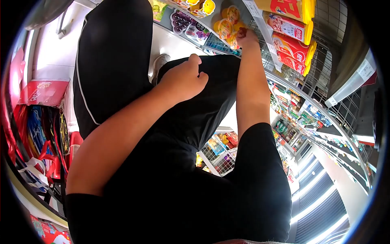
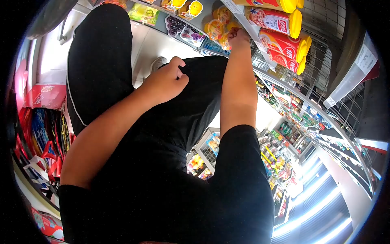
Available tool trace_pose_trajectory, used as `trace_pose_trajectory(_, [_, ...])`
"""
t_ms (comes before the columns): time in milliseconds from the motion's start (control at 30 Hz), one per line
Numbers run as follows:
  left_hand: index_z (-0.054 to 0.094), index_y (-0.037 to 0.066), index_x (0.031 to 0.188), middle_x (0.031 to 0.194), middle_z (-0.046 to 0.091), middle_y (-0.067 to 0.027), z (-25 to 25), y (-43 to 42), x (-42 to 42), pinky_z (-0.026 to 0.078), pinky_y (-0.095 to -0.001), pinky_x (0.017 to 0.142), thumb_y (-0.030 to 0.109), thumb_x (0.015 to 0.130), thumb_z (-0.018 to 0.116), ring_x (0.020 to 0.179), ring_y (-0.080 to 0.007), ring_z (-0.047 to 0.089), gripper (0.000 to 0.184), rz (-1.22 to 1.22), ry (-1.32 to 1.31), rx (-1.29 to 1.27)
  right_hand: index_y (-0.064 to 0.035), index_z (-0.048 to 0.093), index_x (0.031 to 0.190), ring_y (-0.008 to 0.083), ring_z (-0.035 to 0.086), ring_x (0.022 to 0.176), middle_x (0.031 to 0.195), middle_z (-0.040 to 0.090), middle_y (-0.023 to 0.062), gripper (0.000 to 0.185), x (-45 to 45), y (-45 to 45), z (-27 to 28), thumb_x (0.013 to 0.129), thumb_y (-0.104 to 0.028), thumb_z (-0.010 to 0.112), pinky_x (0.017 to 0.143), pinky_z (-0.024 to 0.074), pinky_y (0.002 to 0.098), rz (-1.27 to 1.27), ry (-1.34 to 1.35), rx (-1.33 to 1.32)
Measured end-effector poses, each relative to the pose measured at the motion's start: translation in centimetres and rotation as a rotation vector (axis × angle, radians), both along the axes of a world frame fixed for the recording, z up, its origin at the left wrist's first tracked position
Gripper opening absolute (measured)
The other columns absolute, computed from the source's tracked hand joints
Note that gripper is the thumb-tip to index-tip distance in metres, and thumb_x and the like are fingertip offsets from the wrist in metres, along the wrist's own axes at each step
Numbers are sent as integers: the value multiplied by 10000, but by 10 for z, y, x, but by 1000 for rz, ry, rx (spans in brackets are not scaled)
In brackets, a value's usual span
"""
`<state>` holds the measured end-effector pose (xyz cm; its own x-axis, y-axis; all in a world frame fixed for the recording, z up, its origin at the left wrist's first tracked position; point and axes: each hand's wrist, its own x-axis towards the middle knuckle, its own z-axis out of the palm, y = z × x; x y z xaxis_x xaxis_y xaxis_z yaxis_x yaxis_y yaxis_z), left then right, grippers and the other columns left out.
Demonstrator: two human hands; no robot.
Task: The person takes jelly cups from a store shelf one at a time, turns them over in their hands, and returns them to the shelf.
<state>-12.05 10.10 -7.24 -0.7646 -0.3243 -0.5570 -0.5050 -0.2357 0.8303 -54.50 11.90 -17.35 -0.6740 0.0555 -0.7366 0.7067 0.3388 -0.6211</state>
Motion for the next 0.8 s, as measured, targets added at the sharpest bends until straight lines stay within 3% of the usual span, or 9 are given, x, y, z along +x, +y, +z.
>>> trace_pose_trajectory(233, [479, 19, 1330, 1040, 729, -159, -7, 4, -3, 554, -437, 801, 277, 976, 612, 920, -344, 723, 457, 26, 2, -36, -67, 569, 842, 115, 426, 530, 655, 504, 7, 211, 3, 9, 3, 1034, -123, 502, 517, 380, 242, -4, 8, 55])
trace_pose_trajectory(633, [467, -2, 1320, 993, 743, -163, -10, 15, -6, 548, -436, 822, 267, 990, 603, 937, -347, 723, 446, -43, 13, -77, -66, 547, 828, 156, 509, 581, 649, 541, 27, 302, 12, 29, 15, 1069, -247, 536, 563, 461, 310, 32, -110, 118])
trace_pose_trajectory(733, [464, 0, 1323, 995, 743, -165, -9, 15, -5, 546, -434, 831, 270, 990, 601, 947, -350, 723, 450, -61, 2, -88, -44, 545, 857, 194, 594, 679, 745, 594, 66, 298, 13, 33, 11, 1076, -246, 527, 647, 548, 353, 37, -95, 116])
trace_pose_trajectory(800, [465, 3, 1323, 1000, 743, -166, -9, 16, -6, 545, -436, 832, 271, 990, 601, 952, -353, 722, 449, -63, 2, -92, -8, 546, 956, 255, 672, 833, 895, 630, 113, 261, 11, 35, 6, 1090, -228, 505, 793, 619, 420, -6, -77, 47])
